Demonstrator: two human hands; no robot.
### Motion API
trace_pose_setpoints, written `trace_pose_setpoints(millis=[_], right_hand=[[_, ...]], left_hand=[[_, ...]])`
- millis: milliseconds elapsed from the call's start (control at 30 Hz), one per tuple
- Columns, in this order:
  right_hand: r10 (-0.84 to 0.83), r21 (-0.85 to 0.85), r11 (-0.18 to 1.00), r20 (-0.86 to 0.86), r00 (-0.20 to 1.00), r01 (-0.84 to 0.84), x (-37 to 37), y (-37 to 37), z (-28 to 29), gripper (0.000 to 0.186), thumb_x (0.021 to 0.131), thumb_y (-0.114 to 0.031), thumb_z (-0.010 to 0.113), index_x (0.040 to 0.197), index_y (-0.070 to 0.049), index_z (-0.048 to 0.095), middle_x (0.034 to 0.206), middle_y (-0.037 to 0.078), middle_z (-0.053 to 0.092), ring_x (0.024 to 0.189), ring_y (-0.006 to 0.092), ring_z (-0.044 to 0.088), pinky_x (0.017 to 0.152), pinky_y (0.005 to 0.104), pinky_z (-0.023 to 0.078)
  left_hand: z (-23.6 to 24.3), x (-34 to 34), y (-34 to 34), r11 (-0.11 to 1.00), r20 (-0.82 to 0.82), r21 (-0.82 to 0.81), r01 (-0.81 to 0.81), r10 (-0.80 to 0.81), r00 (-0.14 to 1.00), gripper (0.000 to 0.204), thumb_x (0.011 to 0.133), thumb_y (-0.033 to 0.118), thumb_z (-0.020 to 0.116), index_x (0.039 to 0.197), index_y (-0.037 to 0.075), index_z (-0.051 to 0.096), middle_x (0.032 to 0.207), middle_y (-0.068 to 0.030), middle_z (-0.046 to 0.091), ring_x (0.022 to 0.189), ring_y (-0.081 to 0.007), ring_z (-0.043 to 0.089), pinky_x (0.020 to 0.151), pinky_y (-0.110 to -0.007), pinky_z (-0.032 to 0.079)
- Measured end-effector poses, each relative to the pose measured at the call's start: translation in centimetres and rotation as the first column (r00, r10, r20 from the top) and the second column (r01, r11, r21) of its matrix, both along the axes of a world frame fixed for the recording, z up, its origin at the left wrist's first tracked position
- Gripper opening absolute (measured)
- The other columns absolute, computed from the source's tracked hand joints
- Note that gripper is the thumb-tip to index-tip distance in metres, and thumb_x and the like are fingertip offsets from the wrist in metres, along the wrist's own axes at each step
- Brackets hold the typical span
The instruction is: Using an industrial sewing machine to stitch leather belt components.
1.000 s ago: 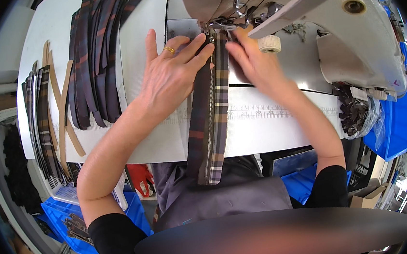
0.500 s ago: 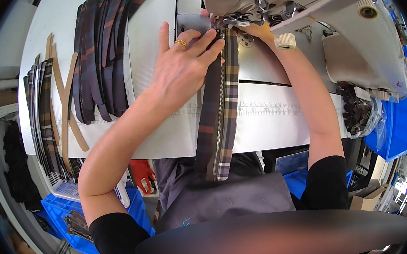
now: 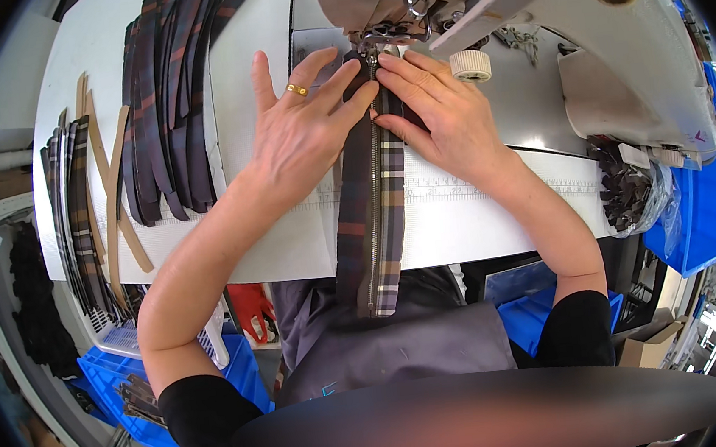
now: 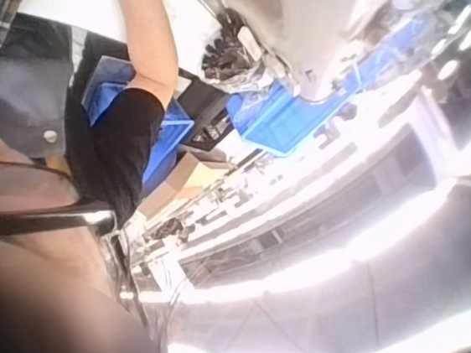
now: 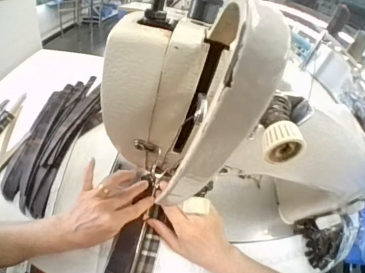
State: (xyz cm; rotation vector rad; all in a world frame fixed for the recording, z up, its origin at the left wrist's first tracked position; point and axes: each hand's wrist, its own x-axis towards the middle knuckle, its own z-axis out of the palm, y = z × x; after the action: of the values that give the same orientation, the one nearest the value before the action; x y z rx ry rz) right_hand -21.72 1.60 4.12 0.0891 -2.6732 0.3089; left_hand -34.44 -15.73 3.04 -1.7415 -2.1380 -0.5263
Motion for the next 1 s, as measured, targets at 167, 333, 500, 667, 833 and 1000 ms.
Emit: trace_pose_setpoints(millis=[167, 333, 500, 667, 833, 1000], right_hand=[[-0.001, 0.029, 1.0, 0.013, 1.0, 0.001, -0.1, 0.1, 0.2, 0.049, 0.076, -0.025, 0.077, 0.118, -0.005, 0.062, 0.128, 0.006, 0.06, 0.115, 0.0257, 0.058, 0.083, 0.0333, 0.053], [-0.029, 0.037, 0.999, 0.079, 0.996, 0.026, 0.2, -0.1, 0.3, 0.048, 0.077, -0.025, 0.076, 0.119, -0.006, 0.062, 0.128, 0.004, 0.06, 0.114, 0.025, 0.059, 0.079, 0.033, 0.054], [-0.021, 0.025, 0.999, -0.002, 1.0, 0.021, -0.8, 0.6, 0.1, 0.048, 0.079, -0.027, 0.075, 0.121, -0.007, 0.062, 0.127, 0.004, 0.061, 0.113, 0.0241, 0.06, 0.077, 0.0328, 0.055], [-0.018, 0.009, 1.0, -0.037, 0.999, 0.019, -1.2, 0.8, 0.0, 0.045, 0.08, -0.026, 0.072, 0.119, -0.004, 0.063, 0.112, 0.01, 0.067, 0.092, 0.0306, 0.059, 0.082, 0.038, 0.049], [0.039, 0.017, 0.999, -0.184, 0.982, -0.037, -0.9, 1.0, 0.3, 0.043, 0.082, -0.016, 0.068, 0.123, -0.007, 0.061, 0.096, 0.007, 0.067, 0.083, 0.0248, 0.06, 0.076, 0.0369, 0.05], [-0.005, 0.193, 0.981, -0.115, 0.993, 0.027, -0.7, 0.8, 0.0, 0.041, 0.086, -0.009, 0.064, 0.127, -0.014, 0.059, 0.076, 0.001, 0.06, 0.054, 0.0191, 0.056, 0.049, 0.031, 0.045]], left_hand=[[0.3, 0.2, -0.2, 0.998, 0.031, -0.053, -0.016, 0.017, 0.999, 0.05, 0.073, 0.004, 0.065, 0.121, 0.016, 0.064, 0.129, -0.0018, 0.059, 0.123, -0.0235, 0.048, 0.106, -0.069, 0.014], [0.5, 0.4, -0.3, 0.997, 0.116, -0.08, -0.018, 0.027, 0.993, 0.051, 0.072, 0.002, 0.063, 0.122, 0.016, 0.063, 0.131, -0.0025, 0.058, 0.117, -0.0243, 0.053, 0.105, -0.069, 0.019], [0.4, -0.6, 0.4, 0.999, 0.12, -0.05, -0.011, 0.017, 0.993, 0.054, 0.073, 0.001, 0.061, 0.124, 0.017, 0.062, 0.131, -0.0031, 0.059, 0.116, -0.025, 0.053, 0.104, -0.07, 0.02], [0.1, -0.7, 0.6, 0.999, 0.104, -0.041, -0.035, 0.039, 0.994, 0.055, 0.074, 0.001, 0.062, 0.125, 0.018, 0.061, 0.131, -0.0025, 0.059, 0.118, -0.0251, 0.053, 0.104, -0.07, 0.019], [0.0, -0.7, 0.3, 0.998, 0.059, -0.056, -0.034, 0.038, 0.998, 0.054, 0.074, 0.001, 0.061, 0.125, 0.02, 0.061, 0.132, -0.002, 0.059, 0.119, -0.0249, 0.052, 0.105, -0.069, 0.019], [0.0, -0.5, 0.4, 0.998, 0.082, -0.053, -0.04, 0.044, 0.996, 0.053, 0.075, 0.001, 0.061, 0.124, 0.02, 0.062, 0.131, -0.0018, 0.059, 0.119, -0.0244, 0.053, 0.105, -0.068, 0.02]])
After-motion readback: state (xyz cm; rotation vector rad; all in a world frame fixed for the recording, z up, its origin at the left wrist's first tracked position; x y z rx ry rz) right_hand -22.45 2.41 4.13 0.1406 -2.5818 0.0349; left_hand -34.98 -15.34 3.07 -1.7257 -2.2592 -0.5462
